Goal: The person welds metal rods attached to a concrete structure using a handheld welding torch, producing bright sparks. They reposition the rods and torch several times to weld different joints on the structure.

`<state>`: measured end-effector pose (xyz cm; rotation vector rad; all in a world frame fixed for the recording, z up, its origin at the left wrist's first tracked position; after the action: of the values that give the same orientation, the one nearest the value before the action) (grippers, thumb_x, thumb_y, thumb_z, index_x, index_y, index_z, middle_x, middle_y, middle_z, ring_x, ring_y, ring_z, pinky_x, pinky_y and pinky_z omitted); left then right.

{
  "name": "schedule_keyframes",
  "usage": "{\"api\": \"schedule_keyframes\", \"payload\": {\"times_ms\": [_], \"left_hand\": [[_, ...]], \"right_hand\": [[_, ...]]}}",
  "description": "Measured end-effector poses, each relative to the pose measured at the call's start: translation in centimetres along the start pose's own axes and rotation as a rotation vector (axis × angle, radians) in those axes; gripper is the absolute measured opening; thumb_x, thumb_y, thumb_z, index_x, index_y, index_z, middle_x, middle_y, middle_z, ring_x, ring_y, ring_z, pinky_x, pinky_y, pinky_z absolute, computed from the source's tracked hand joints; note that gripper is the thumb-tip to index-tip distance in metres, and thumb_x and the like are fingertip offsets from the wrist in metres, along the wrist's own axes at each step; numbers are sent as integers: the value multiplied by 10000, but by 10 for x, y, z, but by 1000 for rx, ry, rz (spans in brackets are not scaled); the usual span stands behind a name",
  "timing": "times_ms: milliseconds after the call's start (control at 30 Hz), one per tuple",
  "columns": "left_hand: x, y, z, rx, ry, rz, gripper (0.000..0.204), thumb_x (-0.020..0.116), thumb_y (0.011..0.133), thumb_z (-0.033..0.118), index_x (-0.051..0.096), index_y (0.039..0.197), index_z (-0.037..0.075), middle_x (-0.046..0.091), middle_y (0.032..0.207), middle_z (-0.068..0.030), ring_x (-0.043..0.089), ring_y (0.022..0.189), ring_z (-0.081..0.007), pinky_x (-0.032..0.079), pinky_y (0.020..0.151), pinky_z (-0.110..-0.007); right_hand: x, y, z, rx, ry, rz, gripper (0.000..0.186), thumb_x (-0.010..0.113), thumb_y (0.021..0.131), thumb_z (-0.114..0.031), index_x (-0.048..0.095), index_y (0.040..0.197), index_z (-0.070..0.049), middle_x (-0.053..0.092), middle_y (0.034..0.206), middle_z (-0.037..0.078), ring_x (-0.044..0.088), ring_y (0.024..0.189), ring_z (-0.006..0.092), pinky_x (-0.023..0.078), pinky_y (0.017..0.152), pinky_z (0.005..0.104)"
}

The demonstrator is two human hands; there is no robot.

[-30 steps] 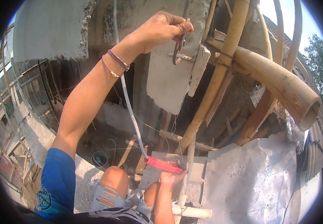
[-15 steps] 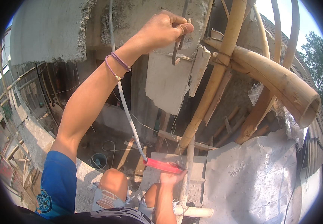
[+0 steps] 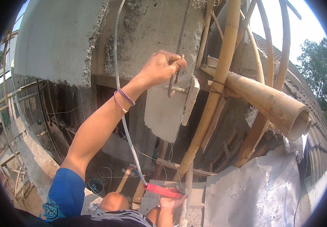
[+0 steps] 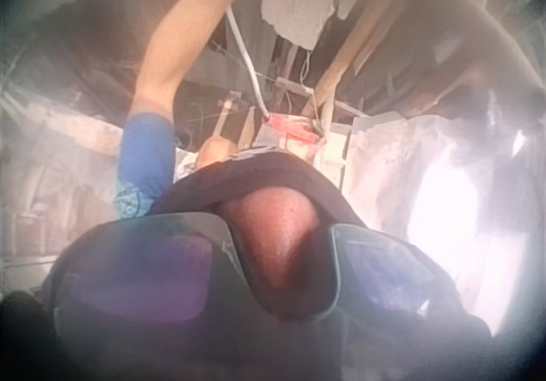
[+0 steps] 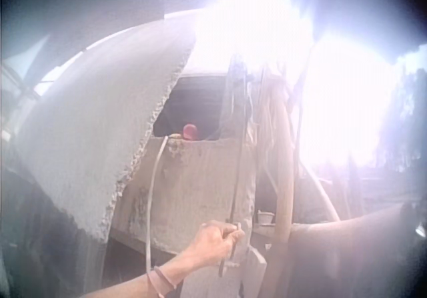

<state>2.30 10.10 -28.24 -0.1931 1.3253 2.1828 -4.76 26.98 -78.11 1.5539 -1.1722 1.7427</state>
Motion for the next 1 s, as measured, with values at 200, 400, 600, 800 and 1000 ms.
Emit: {"api": "schedule_keyframes", "payload": {"times_ms": [200,400,600,800,1000], "left_hand": [[1,3,-7,19,28,-24,351,661,952,294,717,1114,-12,719,1084,-206,683,1047,-281,520,905,-378],[-2,1,4,26,0,-35,362,613,981,304,713,1118,-16,720,1074,-186,681,1029,-261,514,901,-381],[-10,-22,11,6,-516,86,336,481,1041,316,622,959,22,569,768,-26,571,737,-142,491,722,-315],[-50,-60,19,97,-1149,148,279,416,1060,250,532,907,47,528,735,-7,493,604,-87,421,558,-267],[-81,-87,-6,229,-201,639,389,442,1063,307,537,774,65,470,608,32,445,532,-65,384,507,-274]], "right_hand": [[0,-1,1,-17,-21,12,652,325,980,-657,664,912,-104,637,696,59,619,717,261,486,701,452],[-3,8,3,-28,-4,-28,592,402,953,-655,672,892,-131,648,709,56,634,714,267,505,686,467],[-10,8,2,-33,8,-49,525,498,936,-619,667,918,-123,673,792,62,633,756,263,506,724,444],[-11,10,2,16,28,-88,556,469,961,-609,662,964,-88,653,812,76,626,759,250,507,723,437],[-18,16,3,29,14,-125,541,479,958,-605,658,970,-95,642,835,62,637,783,242,520,736,433]]}}
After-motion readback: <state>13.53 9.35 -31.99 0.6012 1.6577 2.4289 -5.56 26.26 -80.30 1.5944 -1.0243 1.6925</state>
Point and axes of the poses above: each hand's wrist, its own y-axis towards the middle knuckle, its own x-axis out of the palm, z = x × y, the point moved 3 cm from there along y, towards the middle knuckle
